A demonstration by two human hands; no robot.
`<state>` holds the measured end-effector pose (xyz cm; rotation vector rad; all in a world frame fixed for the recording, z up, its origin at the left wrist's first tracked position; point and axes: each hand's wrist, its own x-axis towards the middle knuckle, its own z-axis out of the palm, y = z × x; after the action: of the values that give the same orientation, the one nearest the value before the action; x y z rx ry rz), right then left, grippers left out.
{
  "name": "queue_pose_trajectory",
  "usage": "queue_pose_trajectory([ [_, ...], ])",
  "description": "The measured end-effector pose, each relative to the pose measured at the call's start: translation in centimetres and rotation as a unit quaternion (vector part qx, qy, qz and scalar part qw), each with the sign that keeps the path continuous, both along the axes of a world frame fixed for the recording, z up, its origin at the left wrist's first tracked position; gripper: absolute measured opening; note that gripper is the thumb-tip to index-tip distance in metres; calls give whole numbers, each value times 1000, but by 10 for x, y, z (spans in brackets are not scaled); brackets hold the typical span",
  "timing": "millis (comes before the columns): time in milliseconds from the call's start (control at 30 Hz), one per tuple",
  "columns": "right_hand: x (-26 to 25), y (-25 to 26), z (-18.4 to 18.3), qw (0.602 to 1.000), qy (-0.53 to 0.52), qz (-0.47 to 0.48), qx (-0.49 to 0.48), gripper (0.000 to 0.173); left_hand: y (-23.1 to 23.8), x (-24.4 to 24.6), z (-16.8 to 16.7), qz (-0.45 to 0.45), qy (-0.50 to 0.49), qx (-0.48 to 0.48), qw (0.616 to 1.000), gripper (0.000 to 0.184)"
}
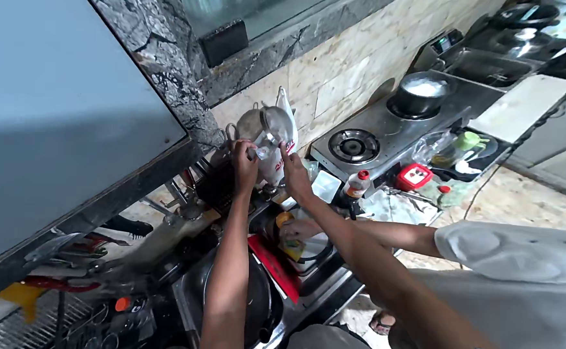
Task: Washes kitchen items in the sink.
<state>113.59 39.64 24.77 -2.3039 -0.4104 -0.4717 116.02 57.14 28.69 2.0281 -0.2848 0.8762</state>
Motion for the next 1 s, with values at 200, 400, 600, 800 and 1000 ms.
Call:
queue_pose_trajectory([
  [200, -9, 9, 5, 1000, -1, -8, 16, 72, -1, 1, 1, 1, 2, 11, 1000, 21],
  [400, -19, 4, 12, 994, 24, 48, 95, 66, 1, -1, -1, -13, 35, 20, 999, 17],
  [600, -100, -12, 101, 844, 296, 113, 432, 43, 11, -12, 4, 18, 130, 95, 987, 25],
  [800, -154, -35, 40, 797, 316, 206, 472, 57, 22, -57, -2, -73, 152, 13, 986, 37],
  [1000, -246, -52, 15, 811, 362, 283, 363, 59, 64, -107, 1, -87, 247, 99, 960, 25],
])
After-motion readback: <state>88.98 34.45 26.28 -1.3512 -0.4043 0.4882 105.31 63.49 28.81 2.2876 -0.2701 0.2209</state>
